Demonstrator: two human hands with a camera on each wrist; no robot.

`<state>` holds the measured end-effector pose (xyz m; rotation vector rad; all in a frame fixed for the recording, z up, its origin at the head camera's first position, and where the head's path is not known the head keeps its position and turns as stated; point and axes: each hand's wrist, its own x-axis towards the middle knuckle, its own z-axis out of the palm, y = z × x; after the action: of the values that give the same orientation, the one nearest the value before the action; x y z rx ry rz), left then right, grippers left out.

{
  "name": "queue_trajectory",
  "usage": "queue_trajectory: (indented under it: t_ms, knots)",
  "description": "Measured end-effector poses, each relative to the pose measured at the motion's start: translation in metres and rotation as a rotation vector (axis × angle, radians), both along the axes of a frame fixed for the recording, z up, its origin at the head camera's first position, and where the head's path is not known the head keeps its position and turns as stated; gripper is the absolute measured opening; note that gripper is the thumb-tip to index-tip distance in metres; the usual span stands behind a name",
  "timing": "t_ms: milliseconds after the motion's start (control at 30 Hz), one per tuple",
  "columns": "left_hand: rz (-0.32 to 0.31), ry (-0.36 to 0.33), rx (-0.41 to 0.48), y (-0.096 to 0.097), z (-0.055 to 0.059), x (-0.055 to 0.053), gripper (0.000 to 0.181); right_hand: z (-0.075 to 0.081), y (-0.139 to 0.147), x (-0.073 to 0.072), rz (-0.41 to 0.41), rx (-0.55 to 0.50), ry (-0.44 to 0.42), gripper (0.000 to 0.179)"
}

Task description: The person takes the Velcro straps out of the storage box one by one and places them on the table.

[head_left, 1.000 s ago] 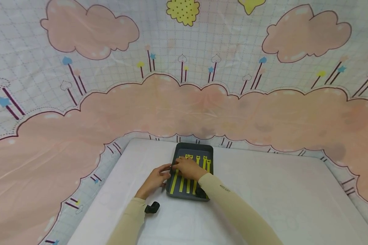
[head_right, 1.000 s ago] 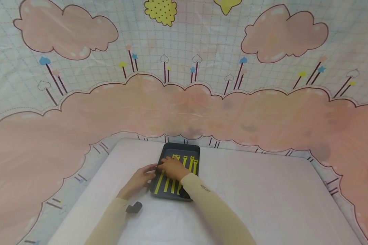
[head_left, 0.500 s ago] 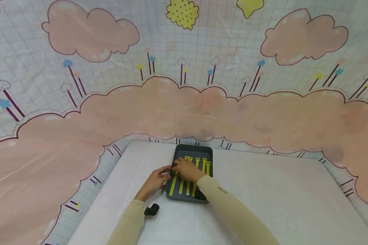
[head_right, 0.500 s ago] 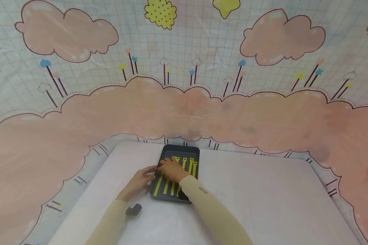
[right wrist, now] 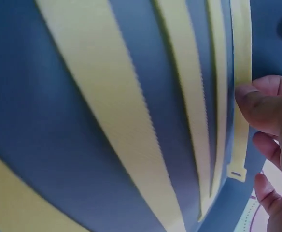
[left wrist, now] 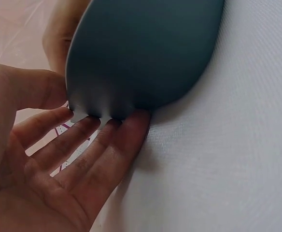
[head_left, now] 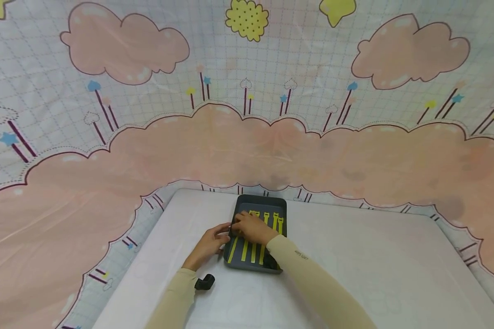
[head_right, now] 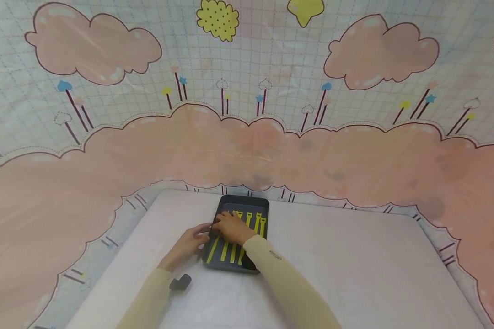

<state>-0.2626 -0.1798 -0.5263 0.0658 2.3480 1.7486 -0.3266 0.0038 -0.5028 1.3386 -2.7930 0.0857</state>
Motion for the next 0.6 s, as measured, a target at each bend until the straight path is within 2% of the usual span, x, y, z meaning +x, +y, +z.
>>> queue_trajectory:
  t_ms: [333,600]
  knots:
    - [0.005,-0.009,0.001,0.001,0.006,-0.002,0.050,0.018,0.009,0.004,0.016,-0.081,0.104,0.012]
    - [0.012,-0.017,-0.025,0.001,0.001,0.000,0.050,0.025,0.017,0.011,0.028,-0.109,0.167,0.010]
